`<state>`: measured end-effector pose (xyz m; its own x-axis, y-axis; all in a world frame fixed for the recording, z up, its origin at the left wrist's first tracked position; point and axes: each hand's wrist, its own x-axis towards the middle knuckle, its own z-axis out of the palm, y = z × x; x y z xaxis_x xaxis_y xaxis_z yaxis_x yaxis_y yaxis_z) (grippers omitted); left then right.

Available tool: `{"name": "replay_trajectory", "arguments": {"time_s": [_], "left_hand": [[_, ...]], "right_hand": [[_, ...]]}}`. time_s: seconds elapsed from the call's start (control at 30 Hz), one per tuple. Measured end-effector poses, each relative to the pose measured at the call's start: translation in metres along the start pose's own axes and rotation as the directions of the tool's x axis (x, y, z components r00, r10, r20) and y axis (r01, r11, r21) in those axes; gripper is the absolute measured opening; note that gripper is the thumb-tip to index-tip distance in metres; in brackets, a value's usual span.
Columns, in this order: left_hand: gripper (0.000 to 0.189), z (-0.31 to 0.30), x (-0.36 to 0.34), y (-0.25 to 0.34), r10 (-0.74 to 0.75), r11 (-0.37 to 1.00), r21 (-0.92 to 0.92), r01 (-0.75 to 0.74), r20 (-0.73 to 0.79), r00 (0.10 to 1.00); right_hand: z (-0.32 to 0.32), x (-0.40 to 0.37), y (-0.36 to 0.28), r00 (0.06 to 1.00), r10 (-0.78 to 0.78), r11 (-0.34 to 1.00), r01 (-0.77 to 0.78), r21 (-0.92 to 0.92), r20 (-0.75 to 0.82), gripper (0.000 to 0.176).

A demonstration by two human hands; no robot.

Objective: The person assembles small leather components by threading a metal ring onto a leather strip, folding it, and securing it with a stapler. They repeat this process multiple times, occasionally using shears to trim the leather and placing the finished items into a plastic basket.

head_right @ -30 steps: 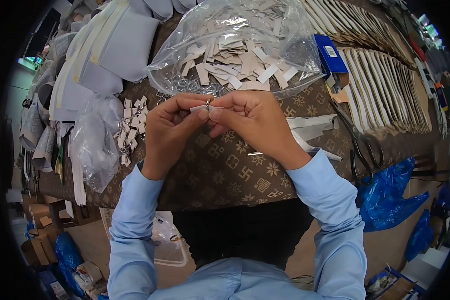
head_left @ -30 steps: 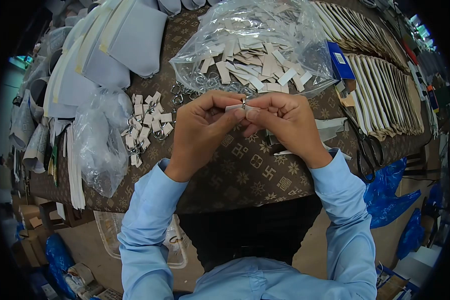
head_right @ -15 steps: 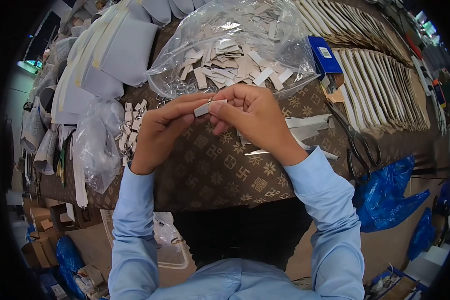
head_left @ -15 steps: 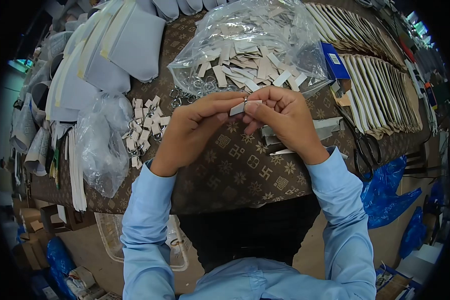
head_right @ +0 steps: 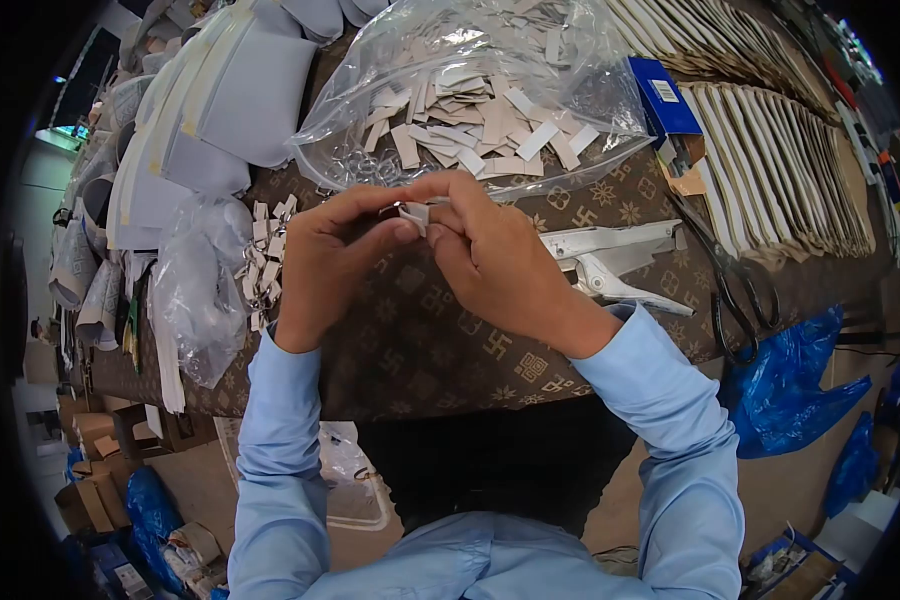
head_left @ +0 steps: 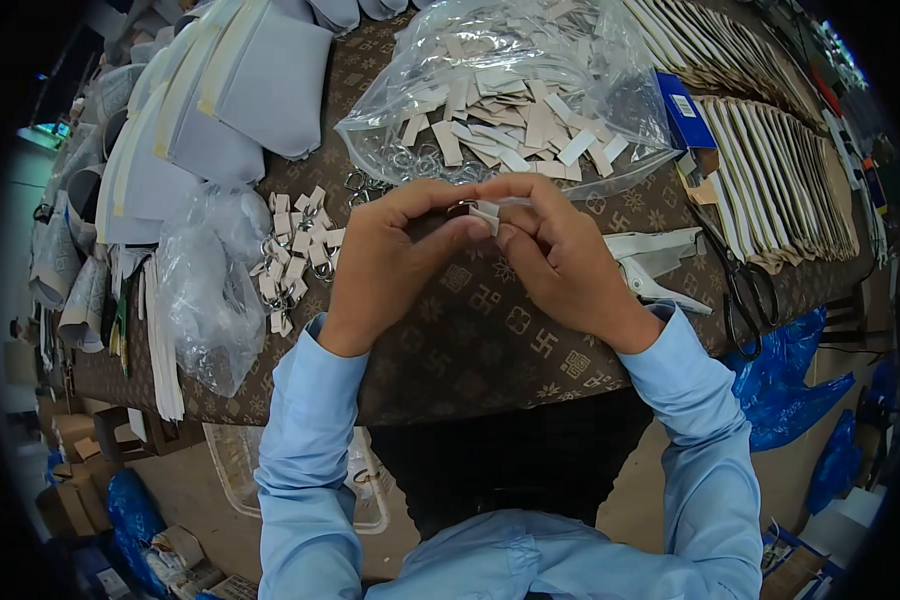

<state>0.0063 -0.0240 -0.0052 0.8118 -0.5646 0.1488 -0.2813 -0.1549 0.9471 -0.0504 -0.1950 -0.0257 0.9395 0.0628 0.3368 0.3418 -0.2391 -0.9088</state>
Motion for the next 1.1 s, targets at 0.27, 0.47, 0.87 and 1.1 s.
{"name": "replay_trajectory", "arguments": {"time_s": [0.27,0.47,0.87,1.1], "left_hand": [[0.019,-0.002,-0.001,0.001,-0.064,0.997,-0.050,0.065,0.020,0.998],[0.017,0.004,-0.001,-0.009,-0.134,0.984,-0.112,0.137,0.036,0.990],[0.015,0.039,-0.021,-0.005,0.070,0.997,0.037,-0.074,0.083,0.994],[0.016,0.044,-0.031,-0.016,0.181,0.980,0.064,-0.188,0.097,0.979]], "right_hand": [[-0.015,0.006,-0.004,0.985,0.093,0.996,-0.092,-0.015,0.142,0.041],[-0.049,0.014,0.009,0.994,0.049,0.997,-0.055,-0.057,-0.097,0.036],[-0.089,-0.072,-0.018,0.987,-0.158,0.740,0.120,-0.661,0.002,0.039],[-0.103,-0.086,0.001,0.996,-0.023,0.491,0.090,-0.867,0.090,0.078]]}}
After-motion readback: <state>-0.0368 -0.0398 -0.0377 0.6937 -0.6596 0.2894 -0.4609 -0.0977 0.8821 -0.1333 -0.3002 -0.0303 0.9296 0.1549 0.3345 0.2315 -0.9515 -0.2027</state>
